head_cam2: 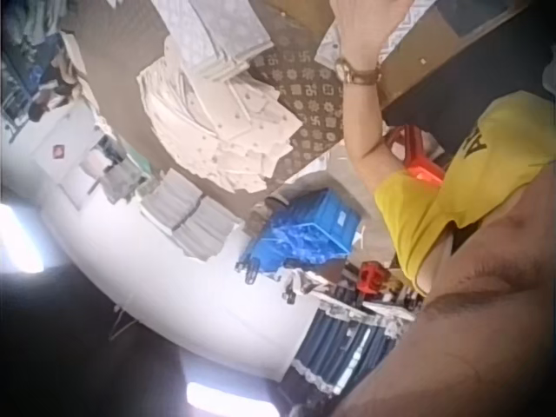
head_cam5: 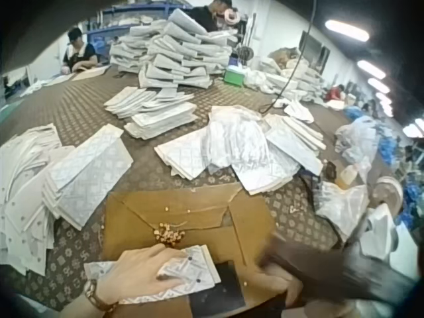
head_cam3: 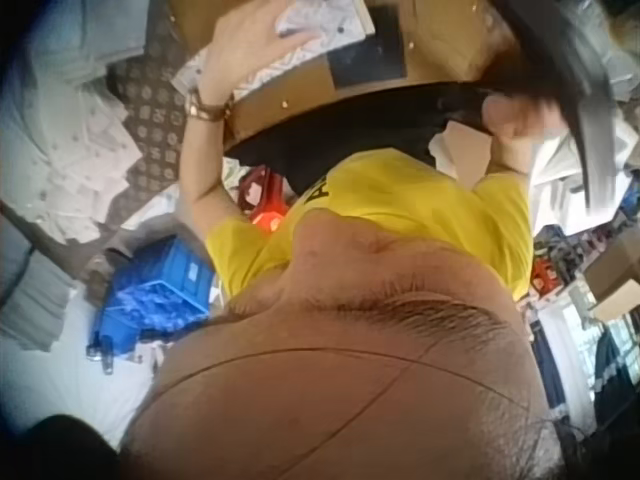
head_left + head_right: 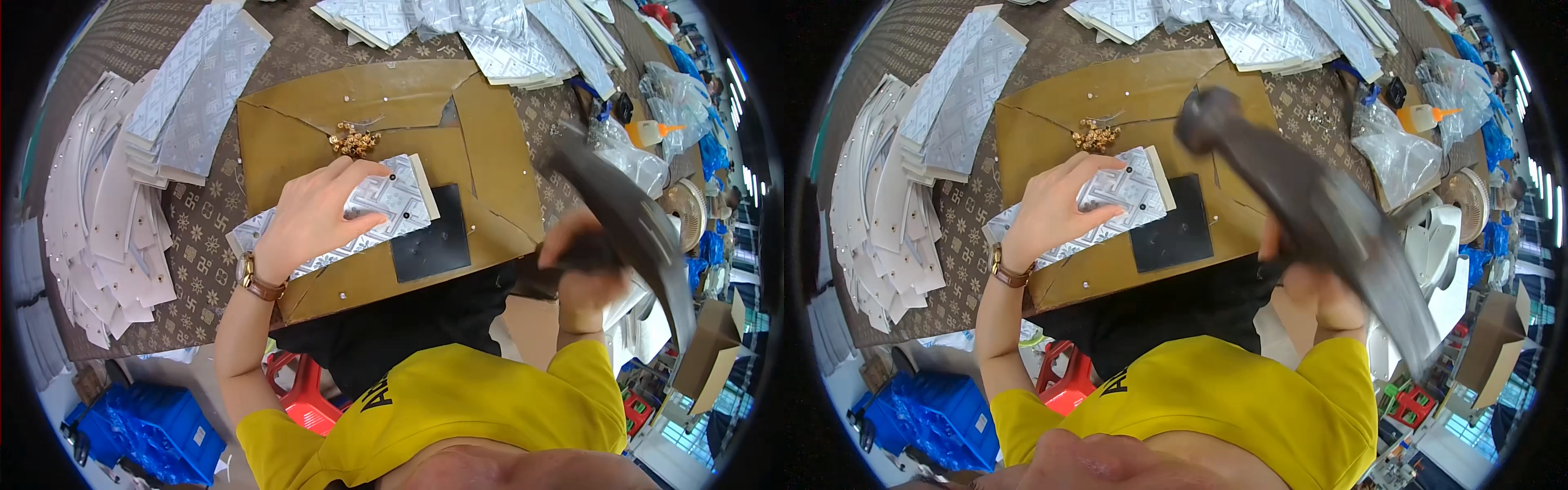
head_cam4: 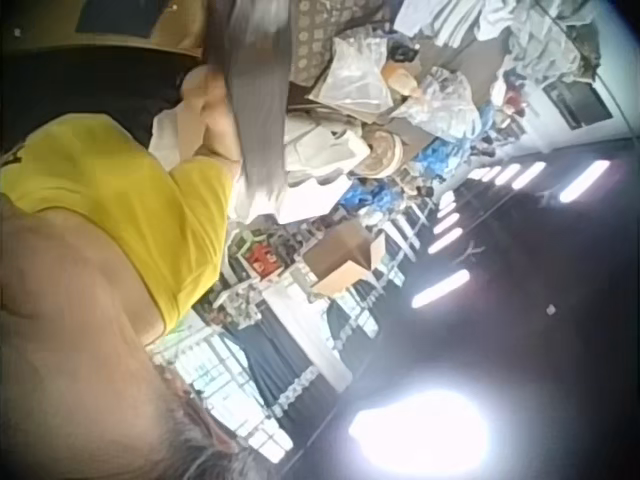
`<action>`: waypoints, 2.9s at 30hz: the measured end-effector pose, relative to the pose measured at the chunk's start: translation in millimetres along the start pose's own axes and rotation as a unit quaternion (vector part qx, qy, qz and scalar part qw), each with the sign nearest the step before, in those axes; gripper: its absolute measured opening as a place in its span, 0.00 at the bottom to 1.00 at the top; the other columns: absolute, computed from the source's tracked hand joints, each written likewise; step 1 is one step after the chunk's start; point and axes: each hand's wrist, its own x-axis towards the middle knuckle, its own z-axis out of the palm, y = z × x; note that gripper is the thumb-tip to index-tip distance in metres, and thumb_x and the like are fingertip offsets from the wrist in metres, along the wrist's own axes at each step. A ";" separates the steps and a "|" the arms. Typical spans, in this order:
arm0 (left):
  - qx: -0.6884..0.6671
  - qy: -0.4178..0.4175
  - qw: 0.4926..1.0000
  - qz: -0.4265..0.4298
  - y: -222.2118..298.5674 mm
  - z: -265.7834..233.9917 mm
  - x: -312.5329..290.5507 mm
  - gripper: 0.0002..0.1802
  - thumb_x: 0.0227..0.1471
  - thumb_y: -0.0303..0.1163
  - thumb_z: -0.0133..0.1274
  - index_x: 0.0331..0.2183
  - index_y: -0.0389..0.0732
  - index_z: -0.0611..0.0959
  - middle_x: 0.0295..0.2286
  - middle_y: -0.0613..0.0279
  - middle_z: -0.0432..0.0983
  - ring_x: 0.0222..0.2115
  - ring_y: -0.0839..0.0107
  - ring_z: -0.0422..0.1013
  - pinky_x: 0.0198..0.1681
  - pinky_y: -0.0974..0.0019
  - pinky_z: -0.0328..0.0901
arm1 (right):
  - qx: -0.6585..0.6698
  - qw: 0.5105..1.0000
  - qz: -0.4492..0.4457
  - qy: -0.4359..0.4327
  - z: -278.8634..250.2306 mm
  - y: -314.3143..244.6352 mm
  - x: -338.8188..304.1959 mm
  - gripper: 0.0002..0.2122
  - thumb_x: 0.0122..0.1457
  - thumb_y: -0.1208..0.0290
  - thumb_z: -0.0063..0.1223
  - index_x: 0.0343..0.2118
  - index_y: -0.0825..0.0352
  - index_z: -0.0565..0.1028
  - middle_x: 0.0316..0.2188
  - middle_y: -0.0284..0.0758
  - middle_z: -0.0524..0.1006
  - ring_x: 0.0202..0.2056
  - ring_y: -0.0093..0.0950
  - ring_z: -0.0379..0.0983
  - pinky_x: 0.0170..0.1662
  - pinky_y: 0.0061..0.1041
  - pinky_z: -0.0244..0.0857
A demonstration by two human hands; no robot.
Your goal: Assembling small metal fasteners into precut patterned material pieces using a hammer tool.
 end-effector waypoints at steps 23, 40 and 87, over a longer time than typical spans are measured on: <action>-0.882 -0.168 0.439 0.044 -41.5 -15.5 9.4 0.22 0.67 0.51 0.47 0.46 0.41 0.76 0.34 0.59 0.67 0.26 0.69 0.65 0.29 0.68 0.62 | 0.122 0.991 -0.038 -0.025 68.1 4.3 84.8 0.06 0.65 0.76 0.59 0.42 0.70 0.79 0.37 0.37 0.78 0.39 0.26 0.78 0.40 0.24 0.70; -0.450 0.074 0.881 -0.129 -0.4 -42.0 -6.3 0.22 0.63 0.33 0.59 0.56 0.40 0.77 0.43 0.65 0.80 0.36 0.82 0.74 0.37 0.76 0.69 | 0.529 0.824 0.153 -0.132 122.2 15.1 113.5 0.07 0.67 0.67 0.61 0.38 0.65 0.82 0.27 0.26 0.79 0.26 0.13 0.71 0.31 0.15 0.63; -0.134 0.419 0.685 0.581 189.5 -88.7 -35.6 0.22 0.65 0.31 0.51 0.59 0.46 0.71 0.56 0.65 0.65 0.46 0.66 0.65 0.35 0.64 0.65 | 0.529 0.811 0.118 -0.222 142.5 9.6 89.9 0.09 0.70 0.65 0.55 0.41 0.65 0.79 0.24 0.27 0.79 0.27 0.15 0.73 0.31 0.21 0.69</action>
